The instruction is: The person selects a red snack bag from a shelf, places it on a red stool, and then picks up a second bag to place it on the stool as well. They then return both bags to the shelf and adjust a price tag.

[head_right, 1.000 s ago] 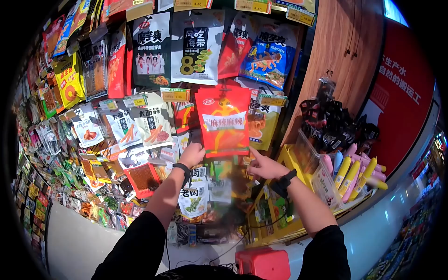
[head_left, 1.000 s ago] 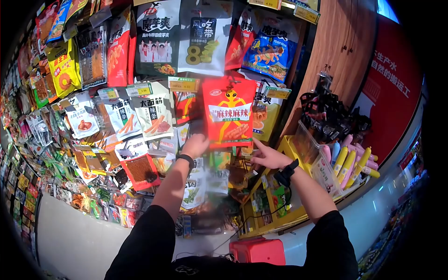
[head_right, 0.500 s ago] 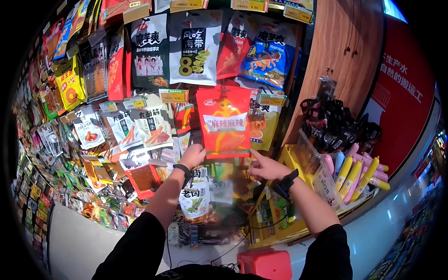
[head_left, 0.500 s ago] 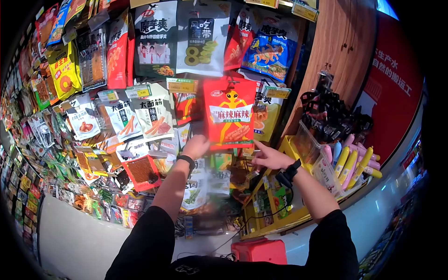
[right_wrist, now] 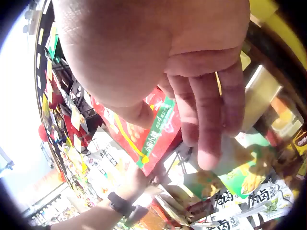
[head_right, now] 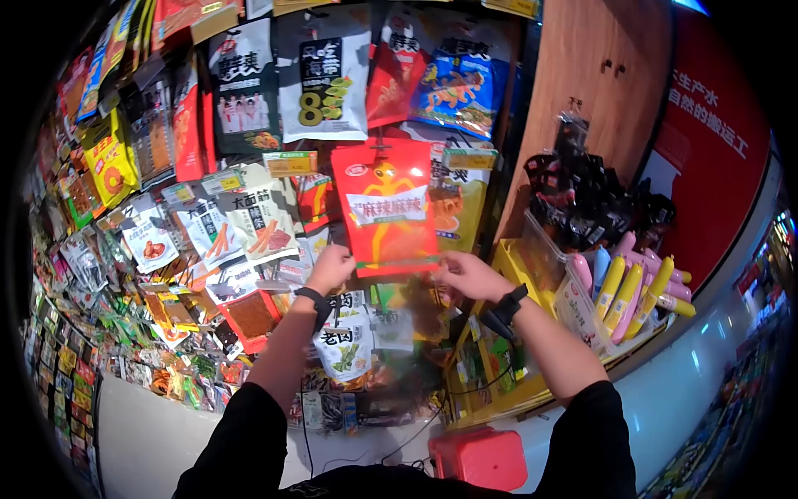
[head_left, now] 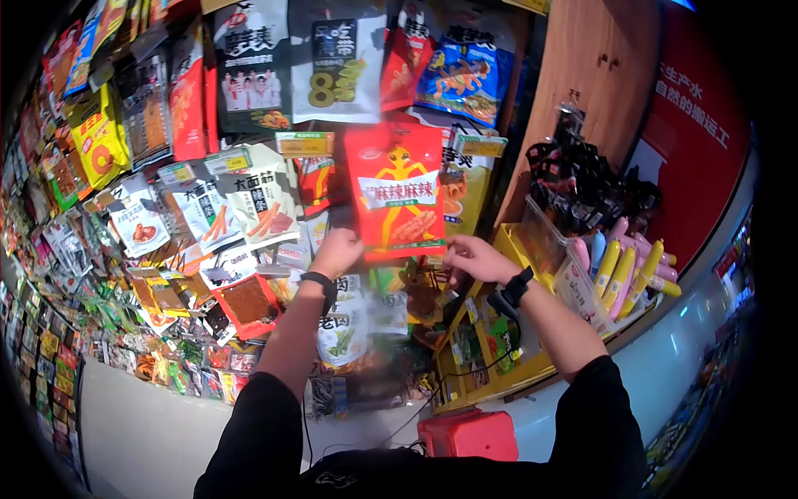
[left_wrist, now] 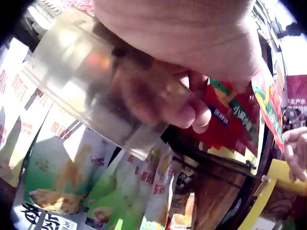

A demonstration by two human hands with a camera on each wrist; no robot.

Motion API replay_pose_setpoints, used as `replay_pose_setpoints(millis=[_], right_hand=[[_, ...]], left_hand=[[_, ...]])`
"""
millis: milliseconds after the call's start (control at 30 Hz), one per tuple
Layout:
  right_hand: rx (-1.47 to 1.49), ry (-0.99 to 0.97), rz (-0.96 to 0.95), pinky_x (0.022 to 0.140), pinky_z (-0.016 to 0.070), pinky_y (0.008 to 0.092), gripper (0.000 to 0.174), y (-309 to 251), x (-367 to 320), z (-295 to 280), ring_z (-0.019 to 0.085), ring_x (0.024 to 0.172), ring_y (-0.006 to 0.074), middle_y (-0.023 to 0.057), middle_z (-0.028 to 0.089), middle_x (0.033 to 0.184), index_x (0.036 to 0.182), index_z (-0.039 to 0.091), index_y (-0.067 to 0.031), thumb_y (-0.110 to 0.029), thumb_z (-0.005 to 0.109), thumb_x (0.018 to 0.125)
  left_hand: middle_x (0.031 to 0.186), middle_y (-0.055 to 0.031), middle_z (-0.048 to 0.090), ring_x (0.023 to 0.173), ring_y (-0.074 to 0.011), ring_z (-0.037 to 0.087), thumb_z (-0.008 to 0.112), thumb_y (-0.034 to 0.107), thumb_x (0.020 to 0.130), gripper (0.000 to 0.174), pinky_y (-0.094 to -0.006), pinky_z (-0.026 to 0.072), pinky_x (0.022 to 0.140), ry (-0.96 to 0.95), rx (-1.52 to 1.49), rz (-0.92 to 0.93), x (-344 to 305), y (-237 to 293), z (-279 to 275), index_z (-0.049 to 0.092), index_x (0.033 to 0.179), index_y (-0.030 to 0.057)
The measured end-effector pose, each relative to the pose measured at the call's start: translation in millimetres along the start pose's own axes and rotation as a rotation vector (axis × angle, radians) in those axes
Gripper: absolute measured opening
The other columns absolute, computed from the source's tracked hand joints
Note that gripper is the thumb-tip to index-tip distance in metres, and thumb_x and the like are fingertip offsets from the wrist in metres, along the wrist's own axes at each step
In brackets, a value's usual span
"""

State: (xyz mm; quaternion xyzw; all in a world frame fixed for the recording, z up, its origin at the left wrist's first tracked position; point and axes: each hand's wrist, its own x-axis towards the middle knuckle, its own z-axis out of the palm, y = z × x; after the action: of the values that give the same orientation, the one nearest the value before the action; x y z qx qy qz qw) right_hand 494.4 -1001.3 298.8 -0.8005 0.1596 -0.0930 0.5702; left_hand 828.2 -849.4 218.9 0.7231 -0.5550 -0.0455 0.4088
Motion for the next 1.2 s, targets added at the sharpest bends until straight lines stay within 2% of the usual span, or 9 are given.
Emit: replay_pose_setpoints(millis=[33, 100, 200, 333, 767, 833, 867, 967, 1200], right_hand=[[0.009, 0.017, 0.011, 0.068, 0.0566, 0.0278, 0.037, 2.2, 0.7, -1.5, 0.068, 0.072, 0.0118, 0.0057, 0.071, 0.095, 0.139, 0.055, -0.0016, -0.018, 0.060, 0.106], [0.042, -0.027, -0.029, 0.068, 0.0570, 0.0276, 0.023, 10.7, 5.2, -5.7, 0.067, 0.072, 0.0105, 0.0041, 0.071, 0.093, 0.120, 0.065, -0.0006, -0.019, 0.060, 0.107], [0.055, -0.041, -0.068, 0.070, 0.0585, 0.0271, 0.020, 15.7, 6.4, -7.3, 0.069, 0.075, 0.0113, 0.0044, 0.071, 0.093, 0.112, 0.064, 0.0003, -0.018, 0.060, 0.108], [0.036, -0.049, -0.058, 0.072, 0.0600, 0.0276, 0.014, 12.3, 3.0, -6.3, 0.069, 0.079, 0.0111, 0.0049, 0.070, 0.091, 0.109, 0.061, 0.0001, -0.014, 0.060, 0.108], [0.044, -0.076, -0.094, 0.070, 0.0576, 0.0264, 0.009, 3.8, 1.2, 4.1, 0.070, 0.073, 0.0121, 0.0047, 0.072, 0.090, 0.106, 0.059, -0.0003, -0.009, 0.061, 0.106], [0.022, -0.073, -0.097, 0.070, 0.0574, 0.0264, 0.009, 6.2, 1.5, 5.5, 0.070, 0.073, 0.0119, 0.0048, 0.072, 0.090, 0.106, 0.059, -0.0003, -0.009, 0.061, 0.106], [0.014, -0.063, -0.110, 0.070, 0.0572, 0.0264, 0.009, 7.7, 2.8, 6.5, 0.070, 0.073, 0.0117, 0.0048, 0.072, 0.089, 0.105, 0.059, -0.0002, -0.009, 0.060, 0.106], [0.007, -0.046, -0.101, 0.070, 0.0563, 0.0267, 0.010, 7.0, 3.8, 7.3, 0.069, 0.074, 0.0113, 0.0042, 0.071, 0.087, 0.104, 0.060, -0.0003, -0.010, 0.061, 0.106], [0.011, -0.009, -0.032, 0.069, 0.0554, 0.0252, 0.017, -1.6, 5.8, 17.7, 0.069, 0.073, 0.0101, 0.0037, 0.070, 0.084, 0.099, 0.061, 0.0015, -0.014, 0.061, 0.106]], left_hand=[[0.063, -0.0223, 0.065, 0.061, -0.0373, 0.067, 0.068, 0.037, 0.097, 0.047, -0.0433, 0.0532, 0.059, 0.014, -0.062, -0.016, -1.0, 0.1, -2.0, 0.066, 0.080, -0.0067], [0.058, -0.0122, 0.064, 0.051, -0.0210, 0.064, 0.069, 0.032, 0.099, 0.044, -0.0338, 0.0497, 0.050, -0.023, -0.310, -0.112, -9.0, 6.6, -8.3, 0.064, 0.075, -0.0042], [0.058, -0.0061, 0.063, 0.049, -0.0115, 0.062, 0.070, 0.027, 0.100, 0.040, -0.0288, 0.0476, 0.047, 0.002, -0.368, -0.077, -10.9, -1.9, -0.8, 0.063, 0.073, -0.0025], [0.059, -0.0060, 0.063, 0.049, -0.0113, 0.062, 0.071, 0.027, 0.099, 0.040, -0.0288, 0.0472, 0.047, 0.053, -0.428, -0.032, -7.7, -11.9, 6.2, 0.062, 0.076, -0.0046], [0.060, -0.0102, 0.064, 0.051, -0.0165, 0.065, 0.071, 0.032, 0.097, 0.045, -0.0332, 0.0460, 0.049, -0.110, -0.393, -0.063, -9.7, -11.5, 2.7, 0.065, 0.078, -0.0086], [0.061, -0.0179, 0.063, 0.054, -0.0208, 0.066, 0.072, 0.031, 0.095, 0.046, -0.0378, 0.0463, 0.052, -0.017, -0.331, 0.070, -7.3, -18.2, 8.6, 0.065, 0.082, -0.0118], [0.066, -0.0266, 0.061, 0.059, -0.0320, 0.066, 0.073, 0.035, 0.093, 0.051, -0.0437, 0.0466, 0.056, -0.030, -0.269, 0.006, -6.8, -23.1, 9.3, 0.062, 0.081, -0.0134], [0.070, -0.0304, 0.060, 0.065, -0.0417, 0.064, 0.073, 0.040, 0.092, 0.056, -0.0471, 0.0467, 0.060, 0.018, -0.181, 0.045, -5.0, -30.8, 14.3, 0.060, 0.079, -0.0131], [0.091, -0.0336, 0.066, 0.087, -0.0483, 0.064, 0.072, 0.045, 0.091, 0.057, -0.0519, 0.0498, 0.076, -0.065, -0.111, -0.064, -3.7, -35.0, 13.4, 0.064, 0.088, -0.0115]])
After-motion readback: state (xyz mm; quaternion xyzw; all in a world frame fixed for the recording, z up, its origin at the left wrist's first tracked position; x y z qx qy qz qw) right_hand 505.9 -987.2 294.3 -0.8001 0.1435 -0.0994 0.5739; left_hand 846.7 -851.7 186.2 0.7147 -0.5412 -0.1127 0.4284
